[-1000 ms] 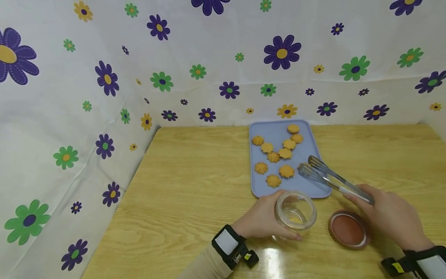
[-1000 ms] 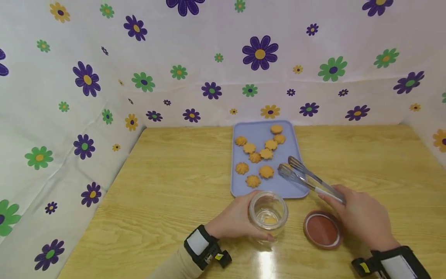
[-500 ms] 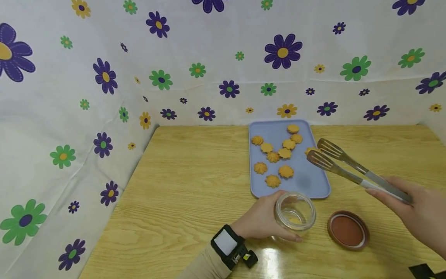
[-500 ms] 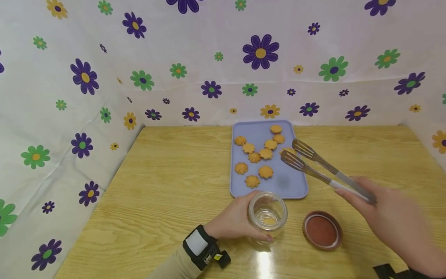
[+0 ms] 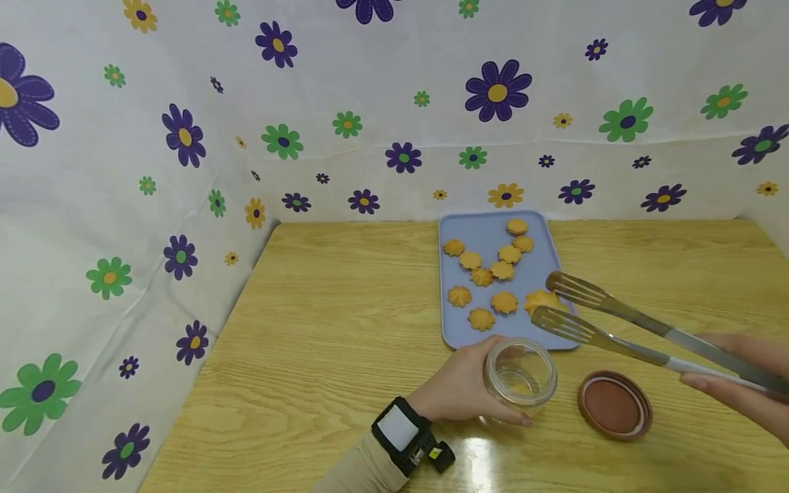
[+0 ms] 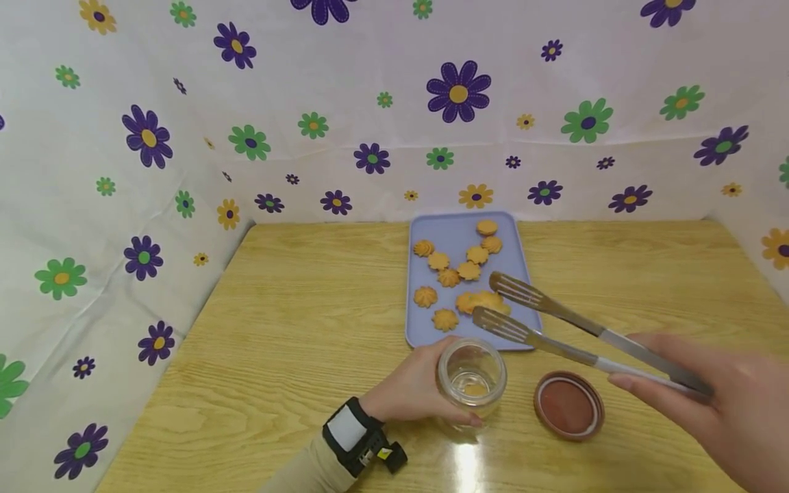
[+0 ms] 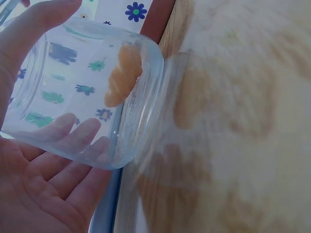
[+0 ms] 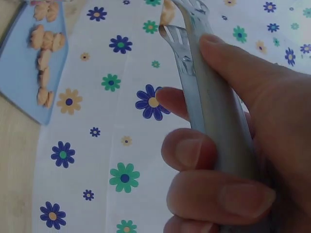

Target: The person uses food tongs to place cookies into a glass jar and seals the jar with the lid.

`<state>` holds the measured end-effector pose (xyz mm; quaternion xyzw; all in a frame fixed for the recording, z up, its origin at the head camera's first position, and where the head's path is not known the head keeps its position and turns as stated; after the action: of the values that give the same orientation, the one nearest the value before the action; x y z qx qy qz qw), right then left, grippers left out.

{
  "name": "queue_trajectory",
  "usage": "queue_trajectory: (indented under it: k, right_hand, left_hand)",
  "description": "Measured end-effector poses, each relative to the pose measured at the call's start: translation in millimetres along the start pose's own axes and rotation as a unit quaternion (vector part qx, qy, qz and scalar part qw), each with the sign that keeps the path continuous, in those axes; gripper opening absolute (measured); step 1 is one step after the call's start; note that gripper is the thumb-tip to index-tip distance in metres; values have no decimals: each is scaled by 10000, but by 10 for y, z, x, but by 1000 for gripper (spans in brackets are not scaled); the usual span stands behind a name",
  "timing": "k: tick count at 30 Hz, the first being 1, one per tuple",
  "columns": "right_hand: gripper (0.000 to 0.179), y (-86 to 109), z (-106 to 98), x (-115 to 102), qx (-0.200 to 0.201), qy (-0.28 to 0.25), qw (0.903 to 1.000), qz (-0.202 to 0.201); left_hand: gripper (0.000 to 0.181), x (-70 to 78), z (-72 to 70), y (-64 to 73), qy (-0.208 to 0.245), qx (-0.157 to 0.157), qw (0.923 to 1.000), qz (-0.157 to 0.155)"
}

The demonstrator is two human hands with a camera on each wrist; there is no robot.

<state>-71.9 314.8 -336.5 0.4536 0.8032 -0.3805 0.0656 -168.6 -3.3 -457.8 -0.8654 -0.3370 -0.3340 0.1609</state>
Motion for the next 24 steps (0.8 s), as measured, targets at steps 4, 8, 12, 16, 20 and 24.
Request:
queue_trajectory:
  k: [4,8,12,16,20,24]
  right_hand:
    - [49,95,87,-50,-136,-103,9970,753]
    - [43,164,178,-83,-302,-224,9952,909]
    - [42,187,243,-118,-466,-73,9947,912]
    - [40,202,310,-132,-723,35,9914,1086]
    - [36,231,353,-106,-1063,59,9848,1369]
    - [34,244,373,-87,-1161,95,9825,1451]
  left_hand:
    - [90,7,-1,5,-1,-1,10000,-89]
    - [90,12,-7,-1,112,13,9999,-39]
    - [89,9,-13,-6,263,-11,9997,-1]
    - [89,4,-18,-6,247,-59,9997,-40]
    - [90,3,-17,-5,198,-65,9998,-61]
    - [89,3,2,15,110,-19,9998,-162]
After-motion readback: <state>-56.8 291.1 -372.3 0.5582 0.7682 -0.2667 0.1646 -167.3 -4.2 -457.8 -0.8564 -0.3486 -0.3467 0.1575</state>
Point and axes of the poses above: each hand's wrist, its own y-axis away from the middle knuckle, its own z-axis out of the palm, x = y × z, the point moved 2 cm from there along -y, towards the middle knuckle, and after that the axes turned 15 degrees about -y, right-handed, at the moved point
